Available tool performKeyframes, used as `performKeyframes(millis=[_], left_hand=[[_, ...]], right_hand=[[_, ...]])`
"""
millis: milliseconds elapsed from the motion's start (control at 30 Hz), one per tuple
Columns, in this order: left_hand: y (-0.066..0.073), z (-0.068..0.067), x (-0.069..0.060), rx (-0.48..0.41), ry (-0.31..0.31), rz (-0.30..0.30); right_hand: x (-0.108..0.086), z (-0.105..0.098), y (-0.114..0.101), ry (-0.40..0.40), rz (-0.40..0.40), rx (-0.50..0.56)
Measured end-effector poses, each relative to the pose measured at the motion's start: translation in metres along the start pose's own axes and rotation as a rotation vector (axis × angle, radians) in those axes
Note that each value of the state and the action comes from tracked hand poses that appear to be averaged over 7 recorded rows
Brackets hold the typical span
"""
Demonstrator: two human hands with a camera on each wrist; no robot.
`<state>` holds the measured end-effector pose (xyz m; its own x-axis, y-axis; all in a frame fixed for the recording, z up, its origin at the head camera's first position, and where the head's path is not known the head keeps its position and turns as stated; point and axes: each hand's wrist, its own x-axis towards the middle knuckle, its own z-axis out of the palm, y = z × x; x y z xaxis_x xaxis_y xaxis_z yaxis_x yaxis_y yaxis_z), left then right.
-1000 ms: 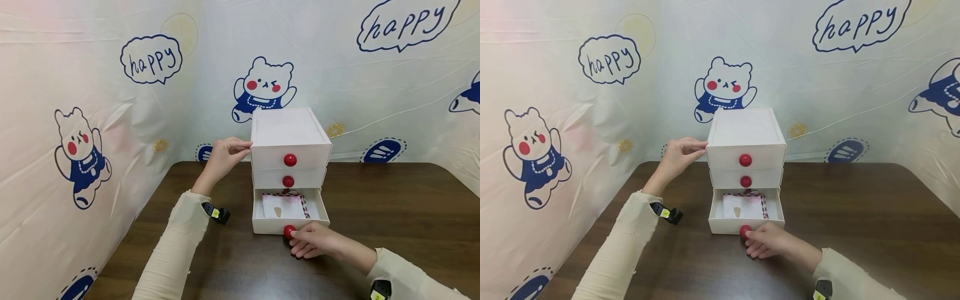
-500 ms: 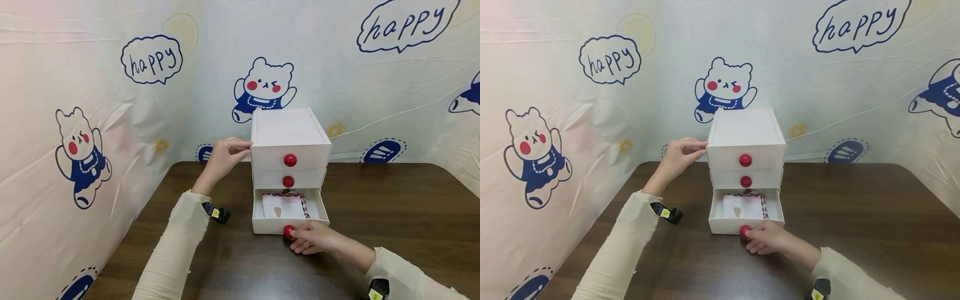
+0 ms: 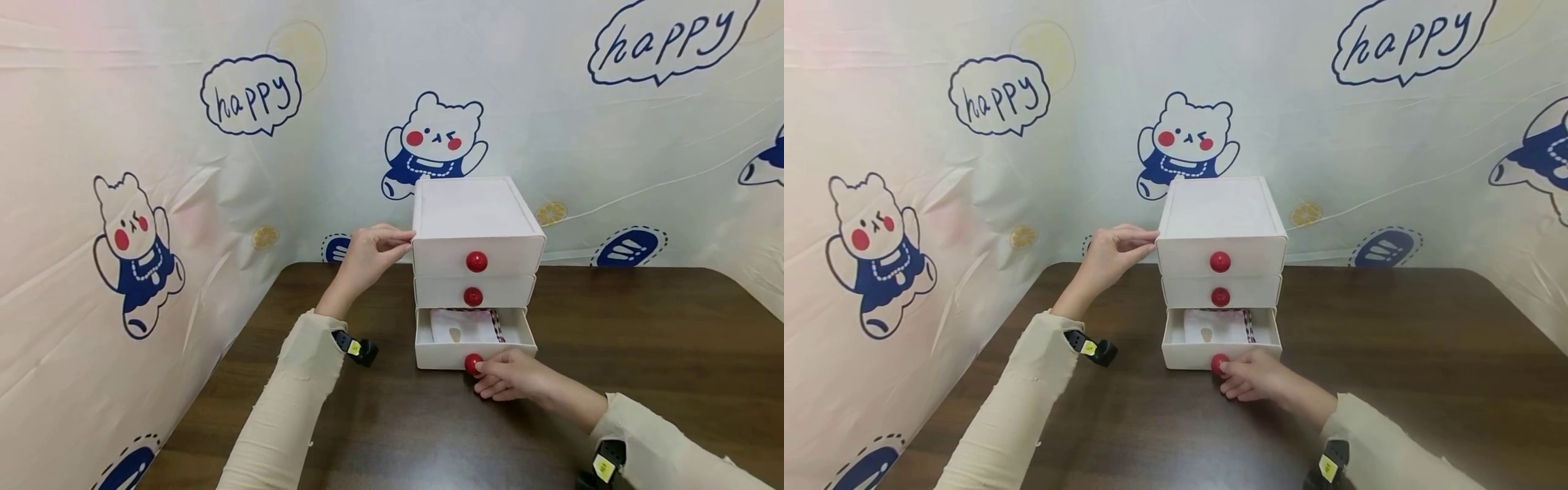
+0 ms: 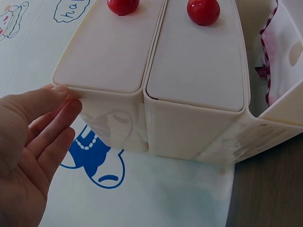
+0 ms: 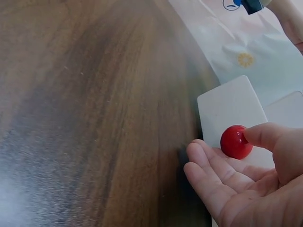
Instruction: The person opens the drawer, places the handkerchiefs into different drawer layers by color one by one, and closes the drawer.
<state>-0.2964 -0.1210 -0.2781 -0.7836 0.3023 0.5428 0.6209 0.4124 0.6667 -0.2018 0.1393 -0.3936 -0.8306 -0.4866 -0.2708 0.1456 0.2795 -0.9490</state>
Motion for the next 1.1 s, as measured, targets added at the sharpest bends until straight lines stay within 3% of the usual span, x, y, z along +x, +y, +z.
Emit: performKeyframes(millis=[1100], left_hand=[[0.001, 0.001, -0.001, -0.021, 0.006, 0.002]], right_hand=[[0.034, -0.023, -0.007, 0.045, 0.044, 0.022]])
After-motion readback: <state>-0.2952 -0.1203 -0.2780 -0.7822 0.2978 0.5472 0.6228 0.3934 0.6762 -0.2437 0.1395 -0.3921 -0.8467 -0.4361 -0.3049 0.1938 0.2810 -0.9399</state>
